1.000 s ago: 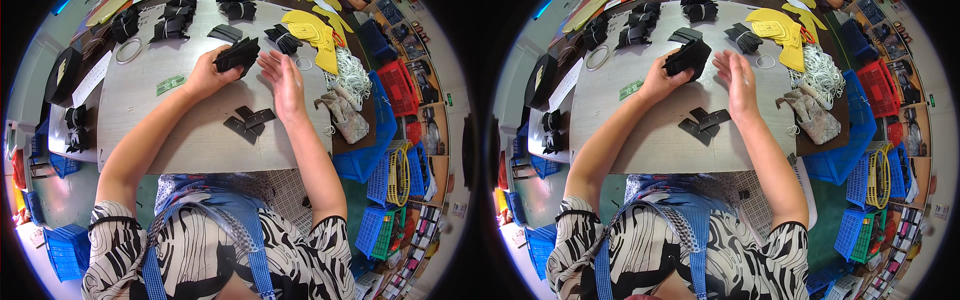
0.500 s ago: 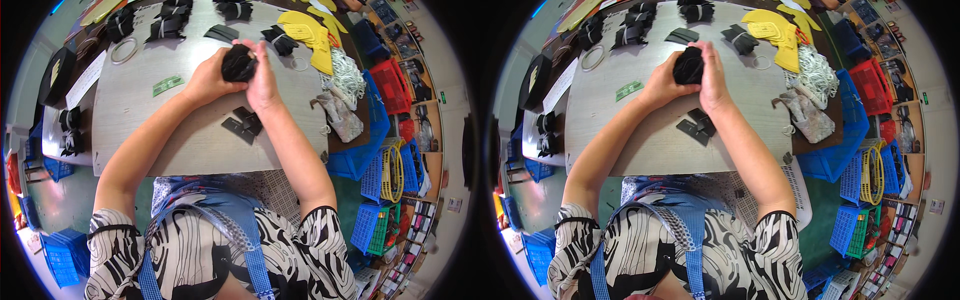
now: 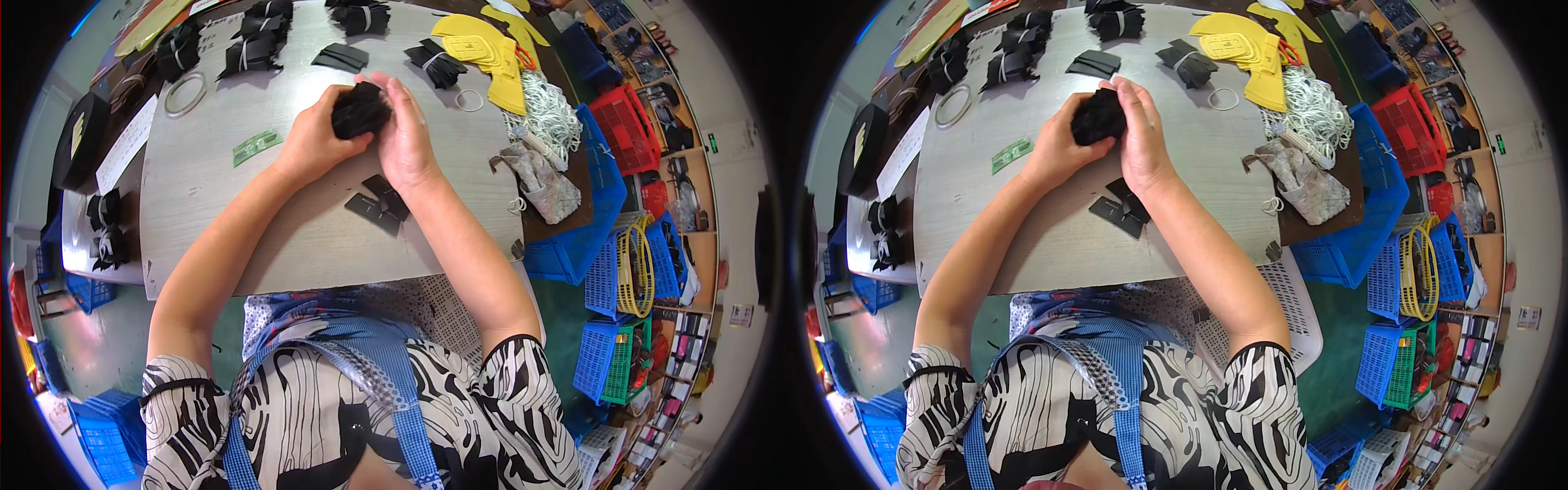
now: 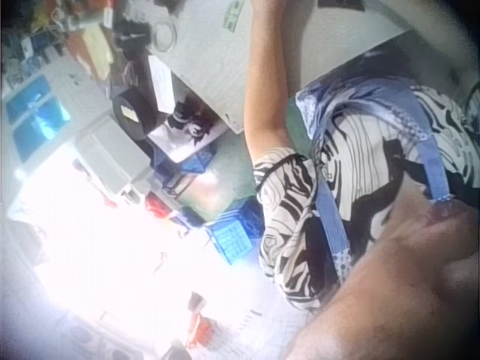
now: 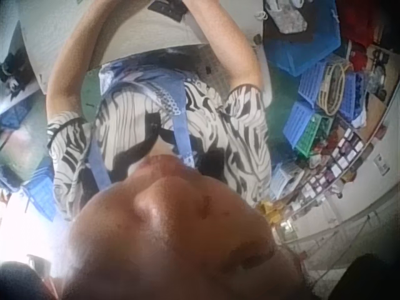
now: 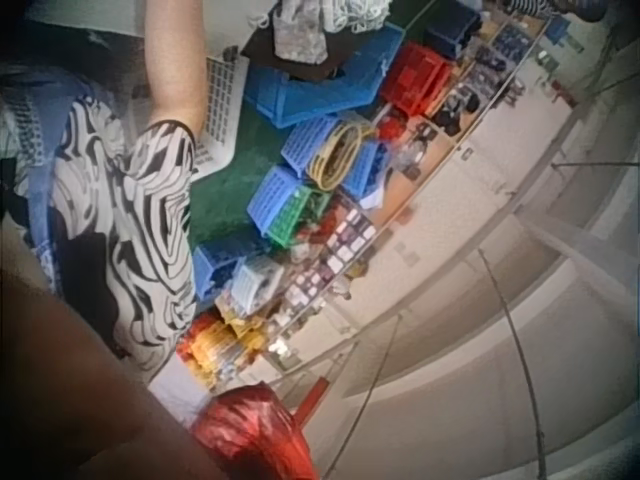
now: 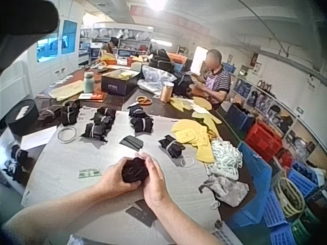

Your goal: Applying adhesive tape to small black shoe components using a manual application tool.

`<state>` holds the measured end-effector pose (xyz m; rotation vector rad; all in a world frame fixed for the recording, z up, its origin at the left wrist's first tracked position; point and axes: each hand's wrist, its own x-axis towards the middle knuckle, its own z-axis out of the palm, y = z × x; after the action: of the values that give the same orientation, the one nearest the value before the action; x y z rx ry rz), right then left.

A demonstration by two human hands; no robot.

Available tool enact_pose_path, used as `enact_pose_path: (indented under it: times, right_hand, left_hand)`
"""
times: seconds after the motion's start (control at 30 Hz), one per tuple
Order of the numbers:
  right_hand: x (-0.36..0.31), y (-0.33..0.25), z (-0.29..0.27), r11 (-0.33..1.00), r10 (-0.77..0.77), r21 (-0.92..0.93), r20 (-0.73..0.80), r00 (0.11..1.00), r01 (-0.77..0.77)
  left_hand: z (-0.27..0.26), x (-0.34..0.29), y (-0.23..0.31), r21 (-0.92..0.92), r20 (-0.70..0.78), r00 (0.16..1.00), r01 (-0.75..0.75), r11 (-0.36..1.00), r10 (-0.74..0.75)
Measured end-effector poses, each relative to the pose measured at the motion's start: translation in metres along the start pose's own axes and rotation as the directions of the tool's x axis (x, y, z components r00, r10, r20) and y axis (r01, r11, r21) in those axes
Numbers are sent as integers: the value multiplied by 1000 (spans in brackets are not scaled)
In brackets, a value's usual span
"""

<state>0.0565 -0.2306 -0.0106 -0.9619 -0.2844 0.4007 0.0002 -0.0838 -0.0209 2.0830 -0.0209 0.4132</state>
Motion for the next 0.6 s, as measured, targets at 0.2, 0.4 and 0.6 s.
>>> enact_pose_path:
  times: [0.2, 0.4, 0.6]
  right_hand:
    - [-13, -9, 10, 998, -15, -57, 72, 997, 19]
    - [0, -1, 4, 981, -94, -159, 105, 990, 110]
    - [8, 19, 6, 928, -175, -321, 65, 982, 186]
  left_hand:
    - [5, 0, 3, 20, -44, 999, 28, 999, -27]
    - [0, -2, 1, 56, -59, 996, 64, 996, -61]
    - [13, 7, 2, 106, -96, 993, 72, 992, -62]
